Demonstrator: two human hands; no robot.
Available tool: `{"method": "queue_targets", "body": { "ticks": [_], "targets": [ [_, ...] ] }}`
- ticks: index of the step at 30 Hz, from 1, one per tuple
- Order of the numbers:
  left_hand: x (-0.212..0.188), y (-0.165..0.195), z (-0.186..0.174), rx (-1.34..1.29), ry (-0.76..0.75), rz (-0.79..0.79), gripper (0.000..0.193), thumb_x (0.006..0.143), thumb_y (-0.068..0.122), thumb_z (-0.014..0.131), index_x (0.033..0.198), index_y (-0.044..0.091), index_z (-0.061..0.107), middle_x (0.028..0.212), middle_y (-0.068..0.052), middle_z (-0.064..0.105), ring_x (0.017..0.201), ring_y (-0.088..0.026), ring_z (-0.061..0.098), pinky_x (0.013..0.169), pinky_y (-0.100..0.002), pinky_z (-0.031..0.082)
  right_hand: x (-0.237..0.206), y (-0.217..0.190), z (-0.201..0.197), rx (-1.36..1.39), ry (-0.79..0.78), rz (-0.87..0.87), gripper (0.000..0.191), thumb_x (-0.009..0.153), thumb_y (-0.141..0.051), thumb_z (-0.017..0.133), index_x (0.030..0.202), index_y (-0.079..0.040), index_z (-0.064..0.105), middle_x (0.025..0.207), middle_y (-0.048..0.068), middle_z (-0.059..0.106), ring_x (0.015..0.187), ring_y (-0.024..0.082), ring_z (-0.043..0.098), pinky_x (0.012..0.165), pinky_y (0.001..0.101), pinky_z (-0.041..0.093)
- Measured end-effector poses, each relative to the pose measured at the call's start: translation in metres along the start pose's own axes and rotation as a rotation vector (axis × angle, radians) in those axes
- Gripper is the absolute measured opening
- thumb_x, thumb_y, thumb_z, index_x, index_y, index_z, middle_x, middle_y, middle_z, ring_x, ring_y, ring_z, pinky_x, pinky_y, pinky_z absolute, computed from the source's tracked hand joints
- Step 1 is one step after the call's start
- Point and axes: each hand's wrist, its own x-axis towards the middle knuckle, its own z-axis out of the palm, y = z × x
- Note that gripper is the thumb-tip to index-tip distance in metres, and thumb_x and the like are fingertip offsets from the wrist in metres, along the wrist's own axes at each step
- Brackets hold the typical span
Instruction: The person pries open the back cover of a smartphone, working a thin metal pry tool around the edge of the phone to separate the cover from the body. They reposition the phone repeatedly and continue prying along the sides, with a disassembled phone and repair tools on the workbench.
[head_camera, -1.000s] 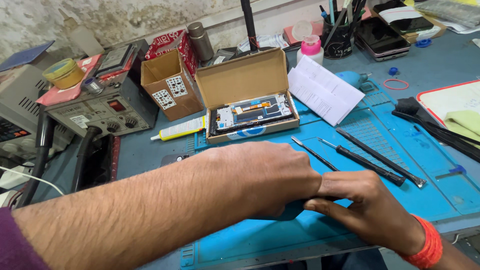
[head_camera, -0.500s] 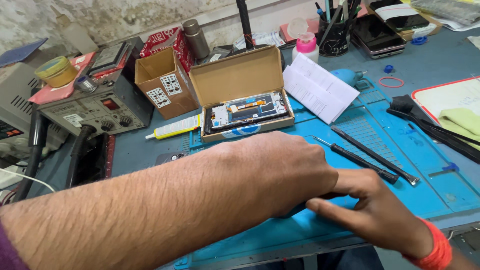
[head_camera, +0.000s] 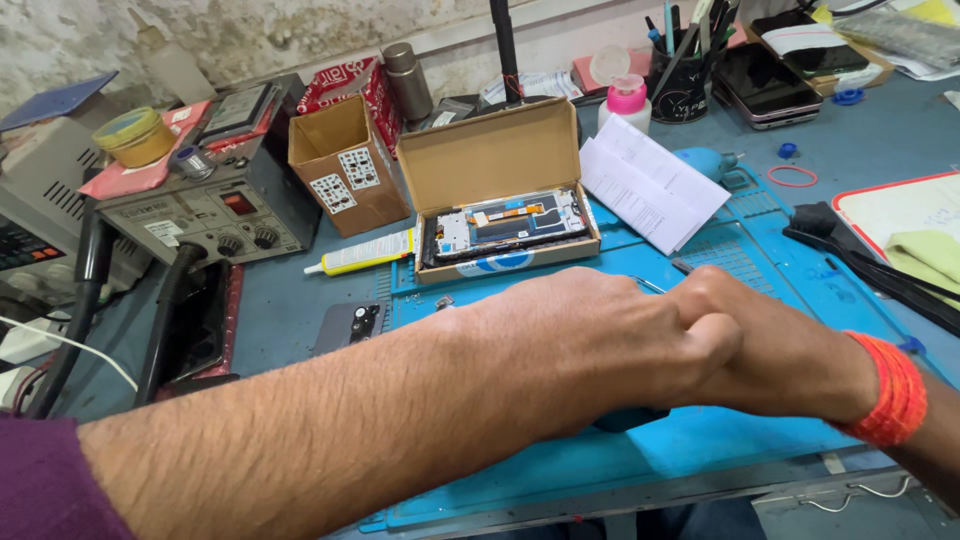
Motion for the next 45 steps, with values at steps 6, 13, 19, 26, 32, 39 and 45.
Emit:
{"method": "queue_targets", "body": {
  "ticks": [6,13,19,26,32,39,45],
  "targets": [
    [-0.008,-0.003,0.008,0.054,0.001,-0.025,0.063,0.067,0.002,0.078,0.117,0.000,0.040,0.104,-0.021,0.066,0.079,-0.038,0.073,0.052,-0.045,0.055,0.012,-0.010,-0.008,-0.164,-0.071,0.253,0.026,0.070,-0.019,0.086,0.073,-0.002,0.067,0.058,0.013,0.068,0.053,0.014,0.060,0.054,0.0349,0.053],
    [-0.005,0.011,0.015,0.040,0.202,-0.059,0.029,0.088,0.006,0.066,0.107,0.003,0.044,0.094,-0.018,0.066,0.066,-0.037,0.072,0.045,-0.049,0.051,0.005,-0.010,-0.012,-0.107,-0.101,-0.068,0.015,0.068,-0.011,0.077,0.081,-0.008,0.071,0.070,0.008,0.074,0.060,0.018,0.066,0.056,0.0315,0.054],
    [-0.013,0.024,0.017,0.002,0.048,-0.188,0.021,0.099,0.013,0.060,0.115,0.010,0.047,0.079,-0.011,0.069,0.076,-0.035,0.071,0.064,-0.051,0.053,-0.017,-0.021,-0.007,-0.242,0.038,-0.273,0.025,0.071,-0.021,0.083,0.091,-0.010,0.073,0.075,0.006,0.073,0.066,0.026,0.067,0.054,0.0307,0.051],
    [-0.036,0.029,0.049,-0.145,1.144,-0.539,0.079,0.087,0.014,0.081,0.146,0.006,0.029,0.144,-0.024,0.048,0.136,-0.039,0.051,0.116,-0.052,0.037,-0.044,-0.015,0.014,-0.115,0.286,0.315,0.020,0.075,-0.018,0.083,0.092,-0.007,0.082,0.062,0.002,0.064,0.049,0.008,0.058,0.047,0.0273,0.053],
    [0.004,0.044,0.106,-1.378,1.165,-0.815,0.119,0.080,0.016,0.086,0.164,0.017,0.002,0.145,-0.017,0.047,0.125,-0.028,0.057,0.099,-0.043,0.052,-0.059,0.009,0.030,0.114,0.388,0.517,0.015,0.086,-0.012,0.082,0.085,0.003,0.083,0.058,0.004,0.057,0.057,0.008,0.046,0.047,0.0300,0.048],
    [-0.002,0.026,0.142,-1.595,1.383,-0.542,0.048,0.094,0.007,0.071,0.138,-0.007,0.055,0.124,-0.010,0.070,0.111,-0.016,0.067,0.099,-0.031,0.053,-0.052,0.011,0.051,0.286,0.431,0.342,0.017,0.088,-0.009,0.081,0.101,0.001,0.085,0.063,0.001,0.062,0.059,0.005,0.051,0.048,0.0252,0.051],
    [-0.036,0.008,0.150,-1.565,1.309,-0.467,0.040,0.098,0.010,0.073,0.132,-0.007,0.061,0.120,-0.013,0.071,0.110,-0.018,0.066,0.098,-0.033,0.052,-0.026,-0.004,0.059,0.282,0.463,0.177,0.029,0.079,-0.008,0.075,0.107,-0.003,0.082,0.059,0.002,0.068,0.056,0.004,0.056,0.050,0.0246,0.055]
  ]
}}
